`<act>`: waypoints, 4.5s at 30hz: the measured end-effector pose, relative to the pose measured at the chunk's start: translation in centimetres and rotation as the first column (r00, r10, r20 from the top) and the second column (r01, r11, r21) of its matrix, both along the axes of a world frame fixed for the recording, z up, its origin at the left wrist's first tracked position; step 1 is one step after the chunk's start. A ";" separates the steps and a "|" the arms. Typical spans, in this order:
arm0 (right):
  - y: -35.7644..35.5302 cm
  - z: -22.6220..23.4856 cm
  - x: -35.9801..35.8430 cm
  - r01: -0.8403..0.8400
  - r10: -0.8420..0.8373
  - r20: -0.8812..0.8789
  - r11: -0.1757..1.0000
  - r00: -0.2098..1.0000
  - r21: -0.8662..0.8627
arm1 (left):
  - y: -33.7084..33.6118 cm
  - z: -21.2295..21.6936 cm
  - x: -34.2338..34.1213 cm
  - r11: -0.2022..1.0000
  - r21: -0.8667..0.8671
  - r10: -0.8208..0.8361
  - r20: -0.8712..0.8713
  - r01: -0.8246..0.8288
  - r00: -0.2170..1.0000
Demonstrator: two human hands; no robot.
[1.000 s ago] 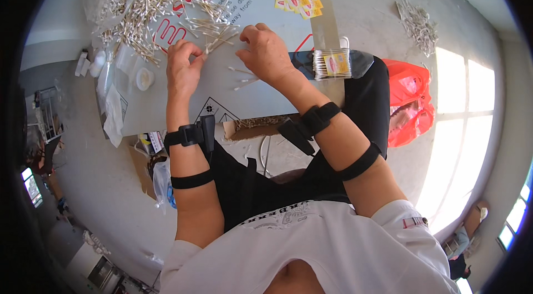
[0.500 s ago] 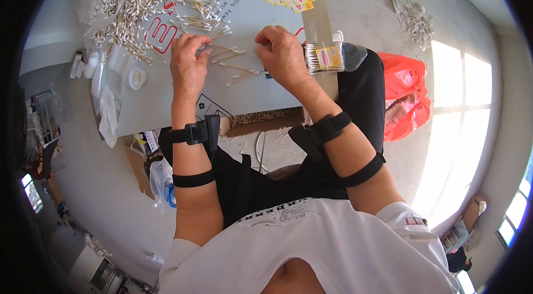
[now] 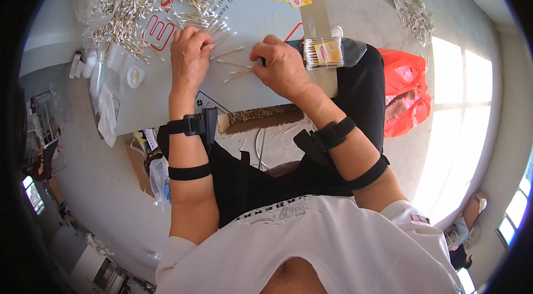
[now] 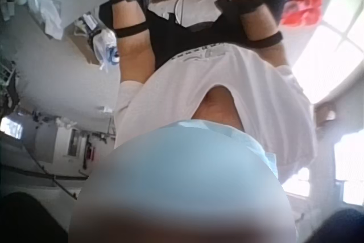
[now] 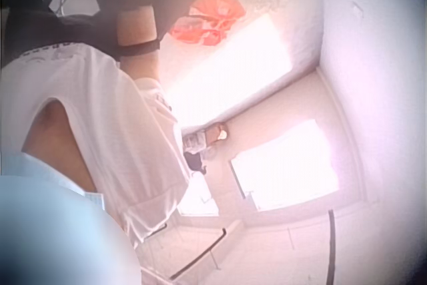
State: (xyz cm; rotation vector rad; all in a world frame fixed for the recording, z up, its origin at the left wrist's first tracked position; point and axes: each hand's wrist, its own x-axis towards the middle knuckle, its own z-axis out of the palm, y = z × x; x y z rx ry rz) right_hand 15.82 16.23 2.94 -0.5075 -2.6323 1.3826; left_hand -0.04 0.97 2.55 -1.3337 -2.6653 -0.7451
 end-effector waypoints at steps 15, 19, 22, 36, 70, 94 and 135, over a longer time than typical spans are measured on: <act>-1.6 -1.4 -2.2 0.086 -0.045 -0.269 0.986 0.962 0.141 | 0.2 -0.1 1.3 0.998 -0.042 0.044 0.019 -0.043 0.999; -0.5 -1.7 -2.5 0.024 0.022 -0.274 0.986 0.962 0.164 | 0.5 0.5 2.0 0.998 -0.057 0.002 0.023 -0.001 1.000; -0.6 -1.6 -2.7 -0.045 0.117 -0.276 0.967 0.954 0.252 | 0.6 0.2 2.1 0.999 -0.050 0.004 0.022 -0.003 1.000; -1.6 -1.8 -2.1 -0.092 0.194 -0.256 0.928 0.947 0.360 | 0.1 -0.4 1.9 0.977 0.029 0.210 0.084 -0.213 0.974; 0.2 -1.7 -0.3 0.240 -0.262 -0.253 0.964 0.931 -0.115 | 1.0 0.0 5.2 0.997 0.076 -0.037 0.053 0.033 0.998; 2.5 -3.6 -9.4 0.081 0.020 -0.262 0.925 0.965 0.371 | 0.2 -1.8 0.7 0.975 0.087 0.201 0.034 -0.203 0.979; -0.3 -2.1 -11.3 0.011 0.135 -0.334 0.916 0.933 0.401 | 0.2 -0.9 -5.6 0.964 0.138 0.242 -0.101 -0.227 0.965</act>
